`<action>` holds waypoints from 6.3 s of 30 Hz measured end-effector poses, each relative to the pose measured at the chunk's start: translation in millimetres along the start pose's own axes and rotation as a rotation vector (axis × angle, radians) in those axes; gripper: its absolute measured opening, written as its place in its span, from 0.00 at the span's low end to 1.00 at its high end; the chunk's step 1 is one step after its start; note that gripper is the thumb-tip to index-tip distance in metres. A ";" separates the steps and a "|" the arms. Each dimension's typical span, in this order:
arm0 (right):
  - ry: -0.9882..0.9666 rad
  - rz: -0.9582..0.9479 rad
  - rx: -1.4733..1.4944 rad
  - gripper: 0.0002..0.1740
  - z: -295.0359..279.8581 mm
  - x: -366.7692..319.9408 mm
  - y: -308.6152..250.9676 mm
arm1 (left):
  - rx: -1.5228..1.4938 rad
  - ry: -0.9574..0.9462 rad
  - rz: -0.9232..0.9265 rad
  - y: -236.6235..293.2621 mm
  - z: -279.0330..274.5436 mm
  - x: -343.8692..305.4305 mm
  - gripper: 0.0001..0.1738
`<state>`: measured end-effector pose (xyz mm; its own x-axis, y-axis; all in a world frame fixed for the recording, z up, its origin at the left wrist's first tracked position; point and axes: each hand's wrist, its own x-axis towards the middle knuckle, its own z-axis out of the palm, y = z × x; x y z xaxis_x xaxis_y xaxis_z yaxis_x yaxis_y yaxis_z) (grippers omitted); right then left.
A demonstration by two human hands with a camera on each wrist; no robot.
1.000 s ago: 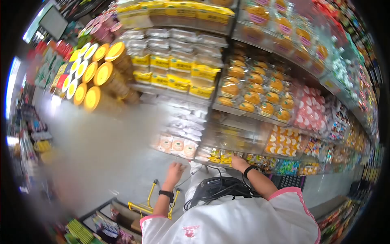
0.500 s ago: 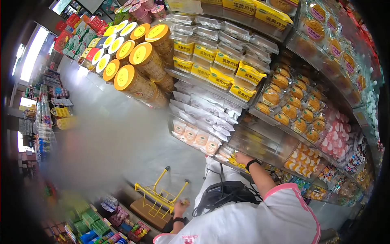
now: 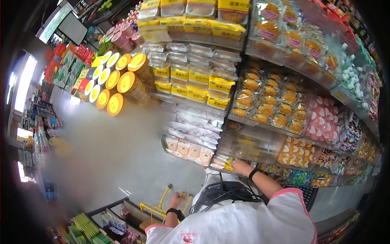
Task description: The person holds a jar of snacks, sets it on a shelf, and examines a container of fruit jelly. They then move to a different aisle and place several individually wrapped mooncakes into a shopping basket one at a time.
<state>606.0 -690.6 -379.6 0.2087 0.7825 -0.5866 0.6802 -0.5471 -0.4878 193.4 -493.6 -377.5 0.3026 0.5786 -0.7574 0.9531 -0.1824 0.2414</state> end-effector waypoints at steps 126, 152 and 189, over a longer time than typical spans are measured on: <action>0.652 0.564 0.050 0.27 -151.4 48.5 -80.5 | -0.260 0.344 0.614 181.6 -235.7 -78.2 0.15; 0.746 0.529 -0.520 0.21 -116.2 102.5 -52.4 | -0.324 0.375 0.534 98.4 -207.6 -39.7 0.15; 1.126 -0.129 -0.046 0.18 -95.7 -204.4 -48.5 | 0.044 -0.005 0.808 241.9 -48.0 -17.0 0.17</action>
<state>597.5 -795.6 -174.1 0.6326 0.6672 0.3933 0.7629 -0.4494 -0.4647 418.7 -509.4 -277.1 0.8980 0.2508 -0.3616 0.4387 -0.5738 0.6916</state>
